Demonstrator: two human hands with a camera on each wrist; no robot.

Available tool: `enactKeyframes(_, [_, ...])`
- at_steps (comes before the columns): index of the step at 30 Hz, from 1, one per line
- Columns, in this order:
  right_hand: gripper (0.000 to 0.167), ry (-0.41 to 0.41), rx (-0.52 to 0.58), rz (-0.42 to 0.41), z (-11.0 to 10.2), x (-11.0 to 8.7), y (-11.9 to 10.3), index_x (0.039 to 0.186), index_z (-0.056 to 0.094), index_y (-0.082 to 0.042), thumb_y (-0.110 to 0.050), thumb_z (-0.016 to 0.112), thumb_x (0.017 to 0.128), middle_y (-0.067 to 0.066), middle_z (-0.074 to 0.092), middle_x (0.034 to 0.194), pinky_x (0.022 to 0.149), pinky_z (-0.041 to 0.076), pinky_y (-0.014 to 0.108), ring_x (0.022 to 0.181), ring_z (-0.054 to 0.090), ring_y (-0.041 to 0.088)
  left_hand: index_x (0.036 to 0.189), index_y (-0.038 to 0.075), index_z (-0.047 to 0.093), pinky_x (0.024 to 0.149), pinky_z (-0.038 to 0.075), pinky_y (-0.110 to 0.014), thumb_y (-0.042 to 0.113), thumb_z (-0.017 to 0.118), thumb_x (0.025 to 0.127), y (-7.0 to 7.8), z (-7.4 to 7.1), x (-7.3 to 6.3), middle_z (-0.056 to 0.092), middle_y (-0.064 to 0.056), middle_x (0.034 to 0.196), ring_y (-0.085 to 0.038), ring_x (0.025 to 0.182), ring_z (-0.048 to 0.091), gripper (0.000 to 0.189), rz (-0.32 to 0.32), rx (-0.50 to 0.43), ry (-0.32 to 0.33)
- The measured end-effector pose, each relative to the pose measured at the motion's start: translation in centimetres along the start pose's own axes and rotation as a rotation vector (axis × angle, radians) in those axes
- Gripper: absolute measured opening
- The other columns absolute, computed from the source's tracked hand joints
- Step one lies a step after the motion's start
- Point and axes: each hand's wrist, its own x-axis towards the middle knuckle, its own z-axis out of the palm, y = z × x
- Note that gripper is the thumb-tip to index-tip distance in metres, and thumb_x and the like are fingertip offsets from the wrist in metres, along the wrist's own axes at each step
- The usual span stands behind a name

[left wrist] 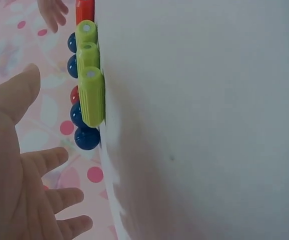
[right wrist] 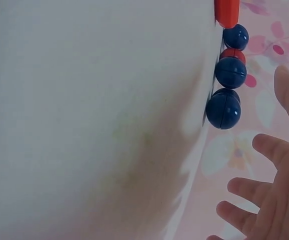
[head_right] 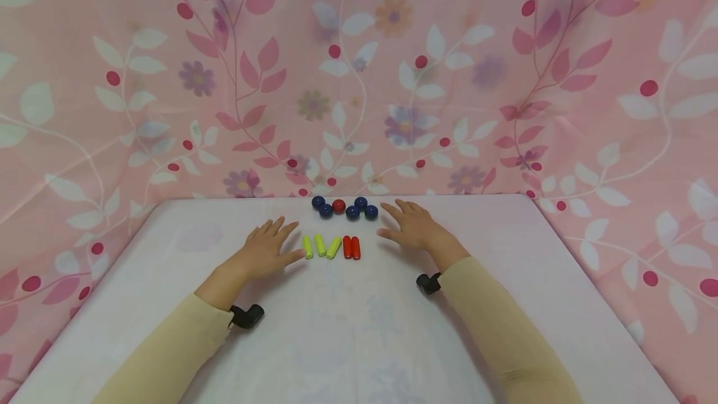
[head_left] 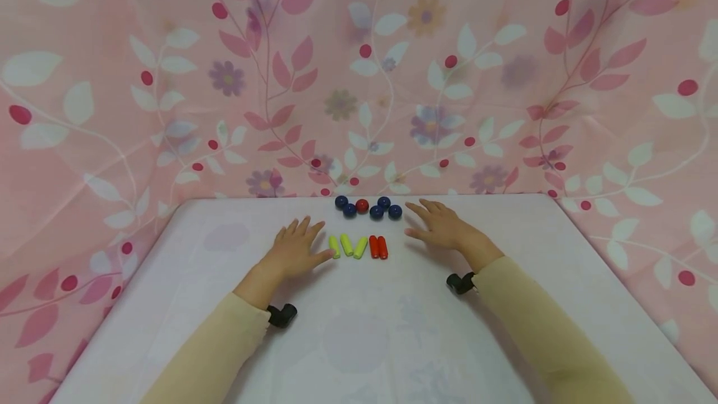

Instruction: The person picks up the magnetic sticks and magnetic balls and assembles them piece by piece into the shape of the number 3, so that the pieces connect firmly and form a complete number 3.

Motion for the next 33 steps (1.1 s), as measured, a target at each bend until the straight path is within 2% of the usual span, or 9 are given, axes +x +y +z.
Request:
enactKeyframes(5, [0.074, -0.014, 0.036, 0.010, 0.2, 1.1, -0.1, 0.159, 0.028, -0.017, -0.058, 0.047, 0.100, 0.023, 0.023, 0.161, 0.113, 0.017, 0.068, 0.145, 0.021, 0.048, 0.156, 0.012, 0.033, 0.116, 0.014, -0.063, 0.066, 0.052, 0.094, 0.6, -0.2, 0.2, 0.023, -0.024, 0.161, -0.048, 0.147, 0.018, 0.084, 0.008, -0.033, 0.034])
enactKeyframes(10, [0.067, -0.038, 0.125, 0.021, 0.5, 2.1, -0.4, 0.158, 0.031, -0.015, -0.050, 0.047, 0.103, 0.022, 0.027, 0.160, 0.114, 0.019, 0.065, 0.145, 0.023, 0.046, 0.154, 0.009, 0.037, 0.116, 0.021, -0.061, 0.057, 0.057, 0.096, 0.9, -0.2, 0.4, 0.030, -0.024, 0.158, -0.044, 0.145, 0.026, 0.078, 0.015, -0.042, 0.072])
enactKeyframes(21, [0.067, -0.037, 0.203, 0.090, 1.0, 3.6, -0.6, 0.155, 0.035, -0.011, -0.049, 0.051, 0.102, 0.020, 0.036, 0.156, 0.116, 0.021, 0.058, 0.144, 0.031, 0.040, 0.142, 0.007, 0.052, 0.111, 0.032, -0.057, 0.050, 0.062, 0.096, 1.1, -0.1, 1.0, 0.048, -0.021, 0.143, -0.041, 0.133, 0.043, 0.064, -0.016, -0.141, 0.148])
enactKeyframes(24, [0.064, -0.024, 0.258, 0.122, 1.1, 4.1, -0.5, 0.153, 0.039, -0.010, -0.046, 0.053, 0.102, 0.020, 0.040, 0.153, 0.115, 0.025, 0.057, 0.140, 0.036, 0.040, 0.140, 0.007, 0.053, 0.110, 0.034, -0.056, 0.049, 0.063, 0.095, 1.1, 0.0, 1.2, 0.049, -0.021, 0.141, -0.040, 0.131, 0.044, 0.062, -0.026, -0.166, 0.150])
enactKeyframes(27, [0.060, 0.009, 0.296, 0.122, 1.3, 4.6, -0.4, 0.150, 0.043, -0.008, -0.042, 0.056, 0.102, 0.022, 0.048, 0.146, 0.111, 0.034, 0.055, 0.133, 0.046, 0.039, 0.138, 0.007, 0.056, 0.109, 0.037, -0.053, 0.047, 0.065, 0.094, 1.2, 0.1, 1.4, 0.052, -0.020, 0.137, -0.037, 0.128, 0.049, 0.060, -0.038, -0.201, 0.151])
enactKeyframes(33, [0.052, 0.071, 0.356, 0.112, 1.6, 5.5, -0.6, 0.143, 0.051, -0.003, -0.032, 0.060, 0.100, 0.023, 0.055, 0.135, 0.102, 0.045, 0.051, 0.120, 0.055, 0.038, 0.130, 0.006, 0.061, 0.100, 0.045, -0.047, 0.043, 0.068, 0.094, 1.2, 0.6, 2.1, 0.061, -0.014, 0.120, -0.030, 0.111, 0.059, 0.052, -0.077, -0.287, 0.125])
